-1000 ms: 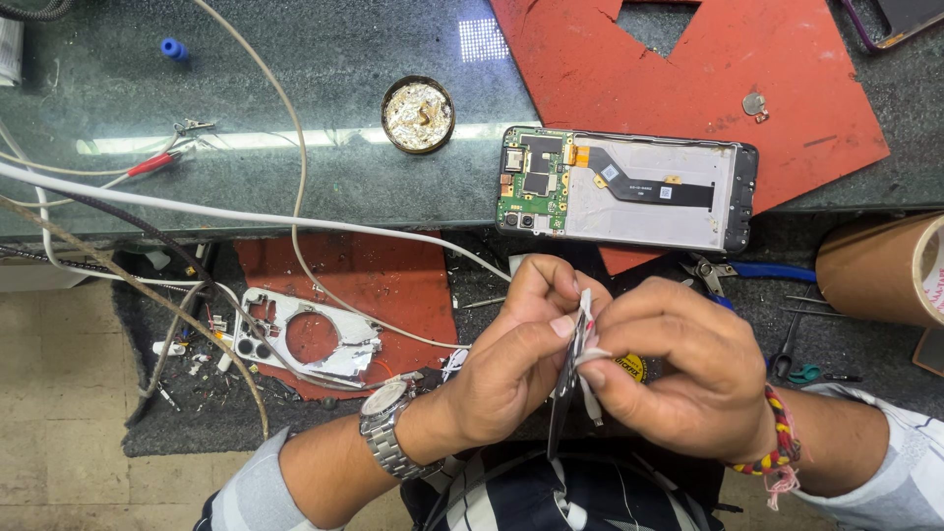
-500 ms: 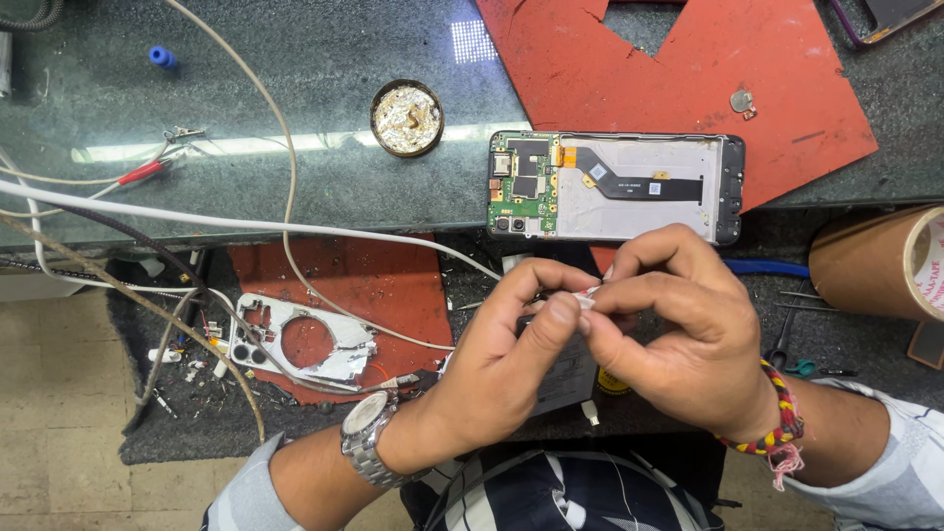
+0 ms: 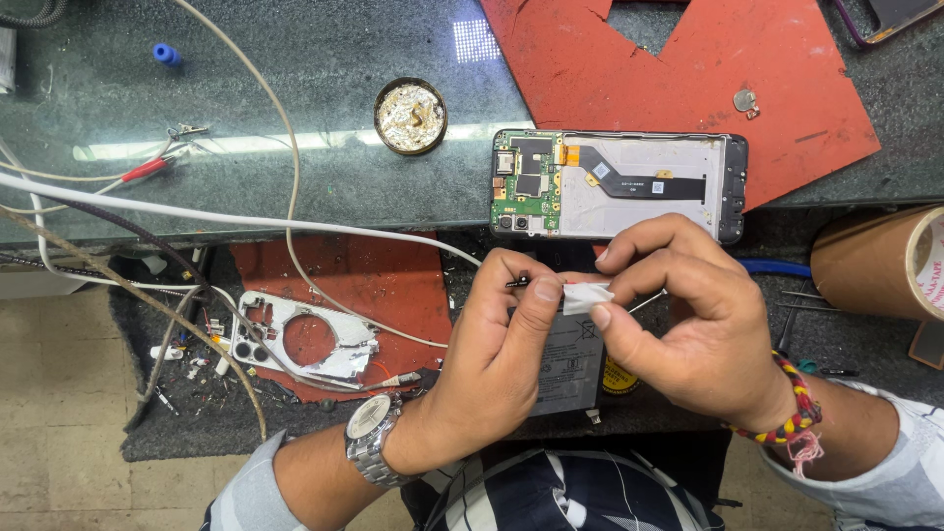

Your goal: The person removes a battery from a disassembled smartphone, peels off a protective film, and reinserts the battery. They then connect a charging cable to the battery, remove it again, and use a soldering iron on the battery connector.

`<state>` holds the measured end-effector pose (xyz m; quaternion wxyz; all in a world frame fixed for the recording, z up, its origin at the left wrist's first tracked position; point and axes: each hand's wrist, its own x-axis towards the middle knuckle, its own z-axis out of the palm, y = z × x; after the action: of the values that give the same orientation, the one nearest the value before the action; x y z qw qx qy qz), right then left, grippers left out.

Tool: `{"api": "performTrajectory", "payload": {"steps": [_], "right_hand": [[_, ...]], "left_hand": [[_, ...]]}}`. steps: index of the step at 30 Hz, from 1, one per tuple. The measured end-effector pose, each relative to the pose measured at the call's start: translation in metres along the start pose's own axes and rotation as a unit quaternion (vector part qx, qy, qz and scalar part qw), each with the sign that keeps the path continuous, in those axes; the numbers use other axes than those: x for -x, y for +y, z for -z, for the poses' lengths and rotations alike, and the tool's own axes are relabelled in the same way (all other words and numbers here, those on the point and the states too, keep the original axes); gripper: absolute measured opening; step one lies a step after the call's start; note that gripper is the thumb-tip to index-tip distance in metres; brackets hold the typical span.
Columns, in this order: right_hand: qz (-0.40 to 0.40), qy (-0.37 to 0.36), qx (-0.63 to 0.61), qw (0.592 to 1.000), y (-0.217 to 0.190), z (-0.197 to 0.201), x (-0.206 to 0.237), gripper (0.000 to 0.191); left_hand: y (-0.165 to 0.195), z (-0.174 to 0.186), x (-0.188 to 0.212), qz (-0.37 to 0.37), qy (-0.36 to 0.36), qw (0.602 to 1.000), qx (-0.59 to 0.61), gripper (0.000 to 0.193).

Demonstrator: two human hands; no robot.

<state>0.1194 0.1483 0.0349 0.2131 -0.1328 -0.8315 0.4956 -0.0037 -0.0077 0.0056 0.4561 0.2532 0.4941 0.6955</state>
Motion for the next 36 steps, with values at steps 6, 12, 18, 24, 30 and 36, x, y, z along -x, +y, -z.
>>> {"api": "performTrajectory", "payload": {"steps": [6, 12, 18, 24, 30, 36], "right_hand": [[-0.003, -0.002, -0.071, 0.997, 0.004, 0.006, 0.000, 0.010], [-0.014, 0.010, -0.090, 0.996, 0.005, 0.017, 0.001, 0.008], [-0.017, 0.008, -0.086, 0.996, 0.007, 0.023, -0.001, 0.010], [-0.016, 0.000, -0.105, 0.994, 0.012, 0.026, 0.000, 0.014], [-0.021, 0.008, -0.126, 0.992, 0.018, 0.029, 0.003, 0.021], [-0.017, 0.018, -0.141, 0.990, 0.023, 0.032, 0.006, 0.020]], "left_hand": [[0.003, 0.000, -0.001, 0.012, 0.020, 1.000, -0.011, 0.021], [0.006, -0.001, -0.003, -0.003, -0.022, 0.987, 0.157, 0.020], [0.004, -0.001, -0.003, 0.015, -0.029, 0.989, 0.144, 0.022], [0.002, -0.001, -0.002, 0.019, -0.041, 0.987, 0.157, 0.022], [0.002, 0.000, -0.002, 0.017, -0.048, 0.986, 0.156, 0.022], [0.006, 0.000, -0.002, 0.023, -0.041, 0.987, 0.152, 0.023]]}}
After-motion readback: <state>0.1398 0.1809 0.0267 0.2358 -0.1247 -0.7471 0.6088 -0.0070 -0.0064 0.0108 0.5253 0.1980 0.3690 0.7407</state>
